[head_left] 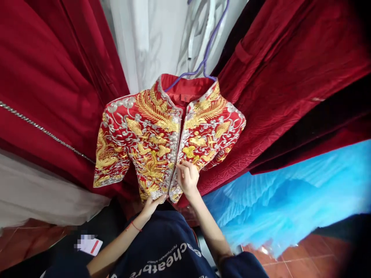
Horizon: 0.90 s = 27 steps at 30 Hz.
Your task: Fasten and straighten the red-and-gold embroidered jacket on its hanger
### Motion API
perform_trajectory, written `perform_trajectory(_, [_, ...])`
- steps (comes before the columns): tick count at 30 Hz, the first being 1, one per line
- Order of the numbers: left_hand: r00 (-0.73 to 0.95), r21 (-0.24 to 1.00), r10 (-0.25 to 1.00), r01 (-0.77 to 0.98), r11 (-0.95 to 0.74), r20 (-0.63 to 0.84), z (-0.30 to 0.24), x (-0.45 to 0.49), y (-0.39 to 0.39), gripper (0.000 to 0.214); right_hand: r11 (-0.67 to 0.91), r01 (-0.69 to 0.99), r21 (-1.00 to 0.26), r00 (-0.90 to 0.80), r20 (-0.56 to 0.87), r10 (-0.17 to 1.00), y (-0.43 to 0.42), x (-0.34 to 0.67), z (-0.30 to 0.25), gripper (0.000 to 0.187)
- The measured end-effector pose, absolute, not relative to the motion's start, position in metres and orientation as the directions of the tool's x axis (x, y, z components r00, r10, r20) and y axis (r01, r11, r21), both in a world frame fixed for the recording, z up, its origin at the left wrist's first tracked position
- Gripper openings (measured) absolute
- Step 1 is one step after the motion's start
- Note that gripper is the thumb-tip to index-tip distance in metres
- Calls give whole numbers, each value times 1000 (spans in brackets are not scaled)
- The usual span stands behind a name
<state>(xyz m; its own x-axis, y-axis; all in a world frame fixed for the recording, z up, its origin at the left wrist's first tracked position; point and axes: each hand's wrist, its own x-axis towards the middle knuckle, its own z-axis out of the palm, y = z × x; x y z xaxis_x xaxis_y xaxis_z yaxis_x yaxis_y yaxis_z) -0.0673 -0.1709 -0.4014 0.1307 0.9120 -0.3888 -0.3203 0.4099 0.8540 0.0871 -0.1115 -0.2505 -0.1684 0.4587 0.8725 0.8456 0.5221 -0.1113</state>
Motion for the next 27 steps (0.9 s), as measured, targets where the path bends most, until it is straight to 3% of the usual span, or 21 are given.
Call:
perform_trajectory(4, [165,863,906,-277,421,-389,-407,-61,-162,43,469,883,-5,-142,950,278,-87,87,-183,16])
perform_trajectory(9, [144,884,910,-222,412,-389,-413,-60,-149,42,386,919,78,-171,962,213,-61,83,-128,11])
perform_trajectory(13, [114,917,928,-155,368,-354,-417,-63,-138,45,369,924,102,-188,960,206,-46,80,-111,13])
perform_trajectory(18, [60,930,939,-129,344,-339,-422,-63,-127,52,370,917,151,-186,981,61,-35,76,-110,11])
perform_trajectory(21, [98,903,905,-88,421,-413,-424,-69,-119,66,387,914,124,-143,990,20,-31,74,-122,14])
perform_trajectory(24, [288,823,771,190,535,-568,-404,-87,-110,75,407,906,119,-150,988,45,-28,76,-135,21])
perform_trajectory(26, [433,811,698,431,395,-570,-370,-106,-103,71,417,896,156,-211,973,89,-29,81,-138,27])
perform_trajectory(27, [526,838,692,500,219,-495,-346,-116,-101,65,417,891,178,-244,964,111,-30,85,-138,30])
